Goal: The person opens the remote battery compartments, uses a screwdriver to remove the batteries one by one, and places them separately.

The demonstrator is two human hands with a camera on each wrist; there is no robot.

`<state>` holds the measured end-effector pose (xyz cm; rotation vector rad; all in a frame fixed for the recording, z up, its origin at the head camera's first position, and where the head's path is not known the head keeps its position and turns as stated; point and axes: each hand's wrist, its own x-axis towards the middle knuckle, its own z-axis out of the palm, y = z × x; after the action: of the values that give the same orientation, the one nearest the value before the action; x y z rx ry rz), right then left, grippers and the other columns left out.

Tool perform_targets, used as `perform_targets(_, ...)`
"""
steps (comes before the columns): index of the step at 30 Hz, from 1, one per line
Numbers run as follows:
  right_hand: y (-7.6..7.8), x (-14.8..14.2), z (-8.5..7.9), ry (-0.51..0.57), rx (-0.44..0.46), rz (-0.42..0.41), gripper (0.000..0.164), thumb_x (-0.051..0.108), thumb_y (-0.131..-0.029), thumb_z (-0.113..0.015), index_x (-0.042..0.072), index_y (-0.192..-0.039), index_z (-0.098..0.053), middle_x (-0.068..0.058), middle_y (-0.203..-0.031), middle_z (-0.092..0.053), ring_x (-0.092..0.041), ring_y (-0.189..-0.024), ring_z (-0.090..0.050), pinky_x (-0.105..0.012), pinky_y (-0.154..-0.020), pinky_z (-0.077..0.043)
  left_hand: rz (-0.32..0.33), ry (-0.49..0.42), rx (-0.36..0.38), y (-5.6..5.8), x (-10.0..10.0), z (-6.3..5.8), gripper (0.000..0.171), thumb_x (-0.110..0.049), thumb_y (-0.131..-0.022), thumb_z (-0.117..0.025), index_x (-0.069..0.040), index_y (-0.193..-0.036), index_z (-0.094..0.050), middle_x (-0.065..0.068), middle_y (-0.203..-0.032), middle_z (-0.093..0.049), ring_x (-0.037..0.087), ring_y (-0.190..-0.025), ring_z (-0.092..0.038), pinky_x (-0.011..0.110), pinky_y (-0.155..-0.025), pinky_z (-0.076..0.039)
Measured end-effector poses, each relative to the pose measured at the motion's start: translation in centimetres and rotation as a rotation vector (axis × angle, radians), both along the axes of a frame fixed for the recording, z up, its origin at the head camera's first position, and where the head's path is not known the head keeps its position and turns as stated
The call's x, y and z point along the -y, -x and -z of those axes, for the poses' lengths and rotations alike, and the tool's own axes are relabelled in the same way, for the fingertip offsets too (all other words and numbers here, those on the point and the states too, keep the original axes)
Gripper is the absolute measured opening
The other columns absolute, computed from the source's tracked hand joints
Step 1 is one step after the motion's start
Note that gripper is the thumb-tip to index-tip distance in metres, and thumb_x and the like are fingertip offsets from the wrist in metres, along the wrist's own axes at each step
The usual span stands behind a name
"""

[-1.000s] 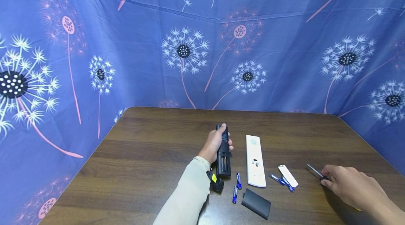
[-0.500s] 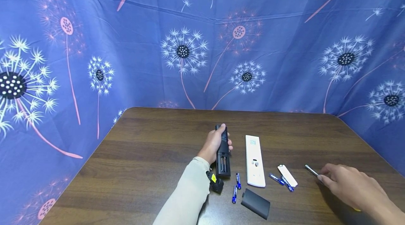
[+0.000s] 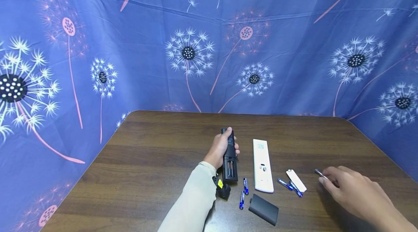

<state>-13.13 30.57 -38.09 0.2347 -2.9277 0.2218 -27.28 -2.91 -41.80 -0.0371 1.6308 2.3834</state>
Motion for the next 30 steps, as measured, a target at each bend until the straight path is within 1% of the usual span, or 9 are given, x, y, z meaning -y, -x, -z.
perform_targets(3, -0.3, 0.9, 0.1, -0.003, 0.003, -0.018, 0.011, 0.032, -0.096, -0.068, 0.022, -0.101, -0.070, 0.010, -0.090, -0.065, -0.015, -0.074, -0.062, -0.046, -0.052, -0.048, -0.004, -0.002, -0.002, -0.1, 0.1, -0.2, 0.059, -0.046, -0.105, -0.047, 0.010, -0.123, -0.052, 0.007, -0.069, -0.057, 0.014, -0.055, -0.059, 0.028, -0.056, -0.056)
perform_targets(5, -0.5, 1.5, 0.1, -0.008, -0.002, -0.038, 0.010, 0.031, -0.095, -0.070, 0.022, -0.100, -0.071, 0.010, -0.091, -0.066, -0.013, -0.074, -0.062, -0.044, -0.052, -0.048, -0.007, 0.002, -0.001, -0.1, 0.2, -0.3, 0.060, -0.046, -0.105, -0.046, 0.010, -0.125, -0.052, 0.008, -0.071, -0.058, 0.015, -0.057, -0.060, 0.030, -0.059, -0.057)
perform_targets(9, -0.9, 2.2, 0.1, -0.023, -0.055, -0.081, 0.010, 0.030, -0.092, -0.074, 0.023, -0.099, -0.071, 0.012, -0.092, -0.066, -0.012, -0.076, -0.063, -0.043, -0.053, -0.049, -0.015, 0.026, 0.008, -0.3, 0.4, -0.5, 0.061, -0.047, -0.104, -0.046, 0.009, -0.128, -0.052, 0.009, -0.073, -0.061, 0.016, -0.060, -0.064, 0.033, -0.065, -0.059)
perform_targets(13, -0.9, 2.5, -0.3, -0.033, -0.108, -0.104, 0.008, 0.029, -0.090, -0.075, 0.027, -0.096, -0.070, 0.020, -0.084, -0.059, -0.002, -0.069, -0.054, -0.037, -0.051, -0.044, -0.025, 0.035, 0.021, -0.5, 0.7, -0.6, 0.061, -0.046, -0.104, -0.046, 0.009, -0.129, -0.052, 0.009, -0.074, -0.064, 0.016, -0.061, -0.066, 0.036, -0.070, -0.060)
perform_targets(16, -0.9, 2.9, -0.5, -0.028, -0.123, -0.126, 0.009, 0.029, -0.090, -0.076, 0.029, -0.096, -0.070, 0.023, -0.081, -0.054, 0.002, -0.065, -0.047, -0.033, -0.051, -0.040, -0.047, 0.013, 0.023, -0.6, 0.7, -0.5, 0.059, -0.044, -0.105, -0.047, 0.010, -0.127, -0.051, 0.010, -0.072, -0.064, 0.017, -0.058, -0.066, 0.036, -0.068, -0.061)
perform_targets(20, -1.1, 3.3, -0.7, -0.026, -0.118, -0.140, 0.008, 0.031, -0.091, -0.075, 0.028, -0.097, -0.070, 0.025, -0.078, -0.050, 0.004, -0.063, -0.043, -0.029, -0.050, -0.037, -0.057, 0.001, 0.025, -0.5, 0.6, -0.5, 0.056, -0.041, -0.105, -0.048, 0.011, -0.125, -0.051, 0.011, -0.070, -0.064, 0.016, -0.055, -0.064, 0.033, -0.060, -0.059)
perform_targets(24, -1.2, 3.6, -1.0, -0.034, -0.123, -0.139, 0.007, 0.031, -0.092, -0.074, 0.029, -0.097, -0.070, 0.025, -0.075, -0.046, 0.003, -0.062, -0.041, -0.029, -0.051, -0.035, -0.043, 0.014, 0.021, -0.6, 0.4, -0.4, 0.053, -0.040, -0.105, -0.047, 0.010, -0.123, -0.050, 0.011, -0.069, -0.064, 0.016, -0.054, -0.064, 0.032, -0.059, -0.058)
perform_targets(27, -1.3, 3.9, -1.3, -0.034, -0.105, -0.140, 0.006, 0.032, -0.093, -0.073, 0.029, -0.097, -0.070, 0.025, -0.076, -0.048, 0.003, -0.062, -0.042, -0.030, -0.051, -0.036, -0.037, 0.019, 0.014, -0.8, 0.4, -0.5, 0.051, -0.039, -0.105, -0.047, 0.010, -0.121, -0.049, 0.012, -0.069, -0.064, 0.016, -0.054, -0.064, 0.033, -0.059, -0.059)
perform_targets(30, -1.3, 4.5, -1.7, -0.032, -0.089, -0.146, 0.005, 0.032, -0.093, -0.072, 0.029, -0.097, -0.070, 0.025, -0.077, -0.050, 0.003, -0.063, -0.044, -0.031, -0.051, -0.038, -0.036, 0.031, 0.015, -1.1, 0.6, -0.7, 0.047, -0.038, -0.106, -0.047, 0.005, -0.124, -0.043, 0.013, -0.071, -0.066, 0.017, -0.054, -0.065, 0.034, -0.059, -0.059)
